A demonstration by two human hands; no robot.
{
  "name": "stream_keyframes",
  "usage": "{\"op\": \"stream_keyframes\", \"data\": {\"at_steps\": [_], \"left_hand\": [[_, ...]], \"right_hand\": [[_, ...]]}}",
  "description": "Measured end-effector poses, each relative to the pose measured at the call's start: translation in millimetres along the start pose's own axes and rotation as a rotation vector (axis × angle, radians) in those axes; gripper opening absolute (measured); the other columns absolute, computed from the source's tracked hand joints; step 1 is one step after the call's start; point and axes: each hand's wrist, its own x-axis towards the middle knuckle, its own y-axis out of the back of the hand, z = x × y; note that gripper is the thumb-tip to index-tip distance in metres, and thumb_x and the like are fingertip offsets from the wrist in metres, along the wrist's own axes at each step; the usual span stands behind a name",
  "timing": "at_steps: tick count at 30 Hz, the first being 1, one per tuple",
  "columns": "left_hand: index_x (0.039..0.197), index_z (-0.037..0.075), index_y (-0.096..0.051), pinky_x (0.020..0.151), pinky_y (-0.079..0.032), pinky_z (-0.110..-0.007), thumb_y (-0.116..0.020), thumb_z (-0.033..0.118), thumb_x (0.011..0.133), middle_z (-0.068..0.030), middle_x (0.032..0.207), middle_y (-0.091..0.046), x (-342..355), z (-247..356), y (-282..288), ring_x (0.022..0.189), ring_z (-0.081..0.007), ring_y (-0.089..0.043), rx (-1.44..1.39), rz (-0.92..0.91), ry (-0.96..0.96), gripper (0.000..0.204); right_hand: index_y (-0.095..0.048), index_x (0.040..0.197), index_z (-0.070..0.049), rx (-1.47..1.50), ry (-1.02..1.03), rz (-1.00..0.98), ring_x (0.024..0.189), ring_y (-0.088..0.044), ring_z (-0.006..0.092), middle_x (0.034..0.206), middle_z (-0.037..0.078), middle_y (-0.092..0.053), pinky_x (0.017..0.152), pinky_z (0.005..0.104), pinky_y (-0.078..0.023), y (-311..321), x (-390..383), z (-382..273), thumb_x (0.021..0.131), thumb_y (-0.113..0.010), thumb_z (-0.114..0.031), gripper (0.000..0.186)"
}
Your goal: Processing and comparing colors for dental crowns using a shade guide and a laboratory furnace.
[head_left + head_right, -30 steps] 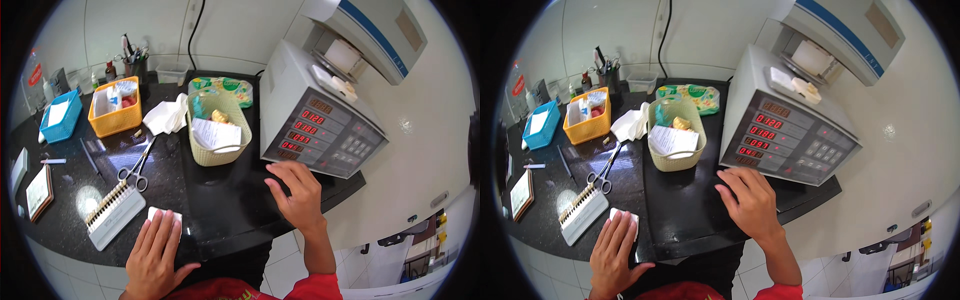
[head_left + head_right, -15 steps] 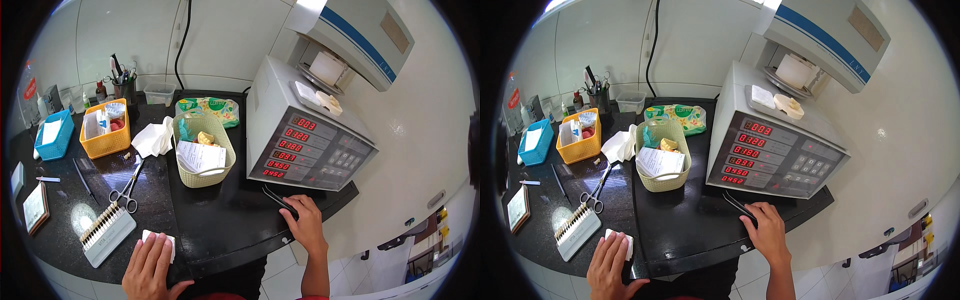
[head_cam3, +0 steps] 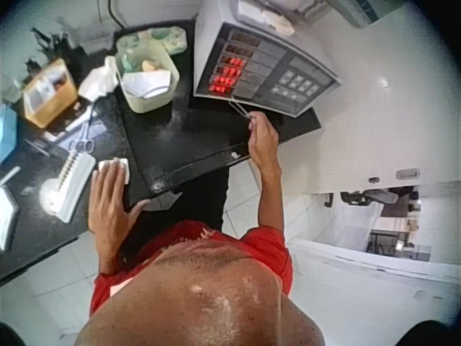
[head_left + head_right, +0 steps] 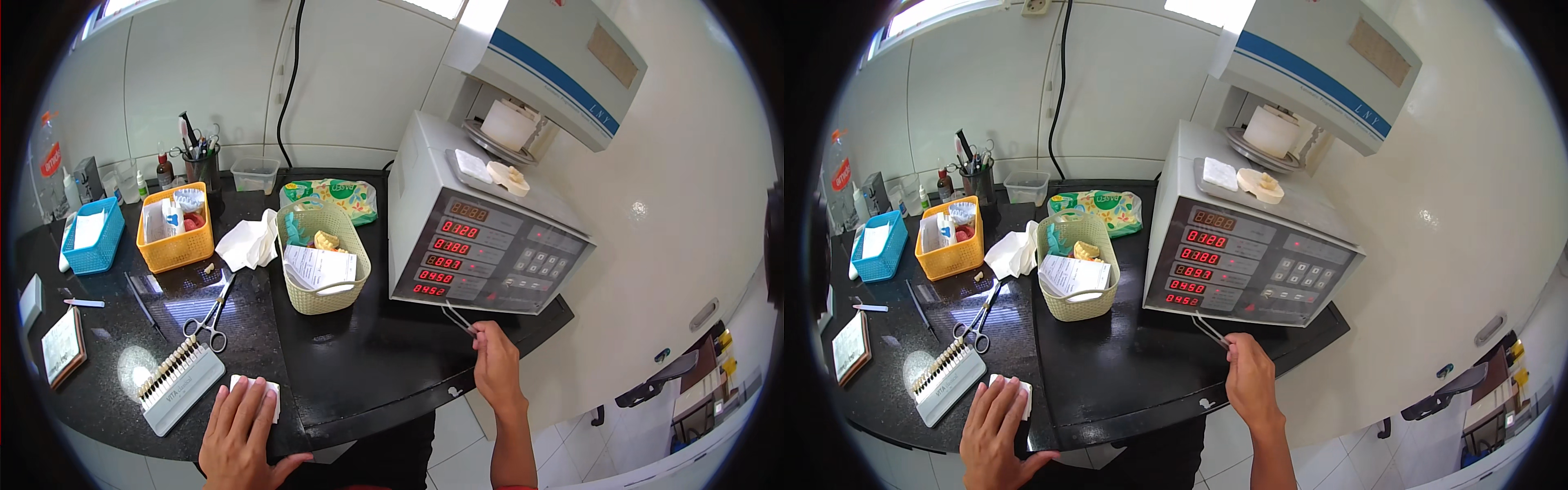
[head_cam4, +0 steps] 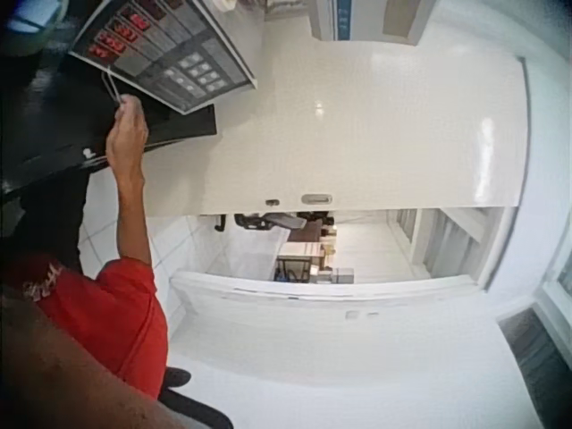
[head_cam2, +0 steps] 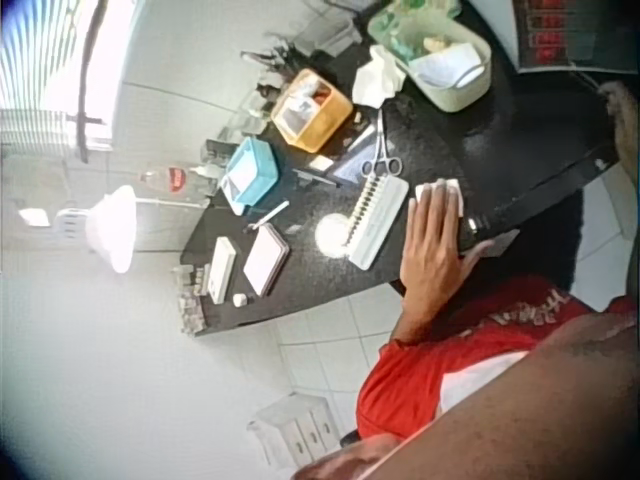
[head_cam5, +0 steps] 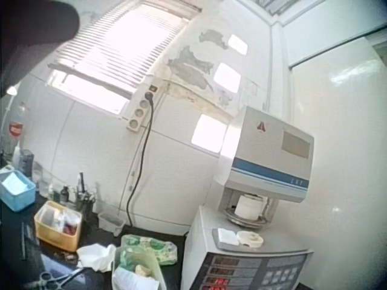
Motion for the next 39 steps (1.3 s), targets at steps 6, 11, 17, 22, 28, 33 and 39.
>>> {"op": "stream_keyframes", "data": {"at_steps": [6,11,17,22,28,33,39], "left_hand": [[0.143,0.004,-0.045,0.117,-0.03,-0.047,-0.086,0.03,0.066,-0.0152,0.149,-0.045,-3,-2,1,0.14,-0.034,-0.039,0.025,0.043,-0.02,0.091],[0.141,0.002,-0.047,0.117,-0.028,-0.05,-0.085,0.043,0.064,-0.0163,0.148,-0.045,-4,1,0,0.14,-0.0366,-0.038,0.118,0.049,-0.011,0.095],[0.138,0.0,-0.049,0.118,-0.024,-0.054,-0.084,0.05,0.063,-0.0186,0.144,-0.047,-2,2,-6,0.138,-0.0395,-0.038,0.172,0.04,-0.017,0.096],[0.141,0.002,-0.046,0.12,-0.02,-0.052,-0.086,0.046,0.061,-0.0171,0.148,-0.043,-5,0,-9,0.141,-0.0377,-0.034,0.206,0.063,0.015,0.099],[0.141,0.002,-0.046,0.12,-0.018,-0.055,-0.079,0.062,0.062,-0.0189,0.148,-0.041,-3,7,-8,0.141,-0.0393,-0.033,0.293,0.031,0.016,0.104],[0.142,0.002,-0.045,0.12,-0.014,-0.059,-0.076,0.07,0.057,-0.019,0.149,-0.04,-5,5,-9,0.141,-0.0391,-0.033,0.372,-0.015,0.05,0.113],[0.143,0.002,-0.043,0.119,-0.013,-0.06,-0.071,0.077,0.054,-0.0189,0.15,-0.039,-5,3,-14,0.142,-0.0395,-0.032,0.403,-0.014,0.125,0.119]], "right_hand": [[-0.061,0.116,0.0,0.103,-0.082,-0.001,0.069,-0.062,0.0197,0.08,0.011,-0.064,0.066,0.0314,-0.05,35,-8,-17,0.097,-0.053,-0.004,0.021],[-0.062,0.122,0.002,0.147,-0.071,0.06,0.069,-0.061,0.0142,0.081,0.009,-0.067,0.064,0.0277,-0.049,59,-18,-15,0.098,-0.053,-0.006,0.027],[-0.065,0.118,0.0,0.473,-0.357,0.186,0.063,-0.053,0.006,0.074,-0.001,-0.057,0.062,0.0208,-0.045,114,4,-19,0.099,-0.052,-0.012,0.026],[-0.064,0.117,0.0,0.904,-0.364,0.163,0.065,-0.052,0.0051,0.077,-0.004,-0.057,0.062,0.0193,-0.045,145,58,-26,0.097,-0.056,-0.018,0.028],[-0.065,0.117,-0.001,1.006,-0.408,-0.035,0.074,-0.058,0.0055,0.083,-0.002,-0.062,0.066,0.0193,-0.049,185,118,-10,0.094,-0.061,-0.024,0.032],[-0.066,0.114,0.0,1.049,-0.383,-0.226,0.076,-0.06,0.0043,0.085,-0.003,-0.064,0.068,0.0179,-0.051,184,163,-1,0.093,-0.065,-0.022,0.03],[-0.066,0.111,0.004,1.076,-0.362,-0.218,0.071,-0.061,0.003,0.083,-0.001,-0.064,0.065,0.0129,-0.055,171,196,9,0.093,-0.065,-0.019,0.029]]}}
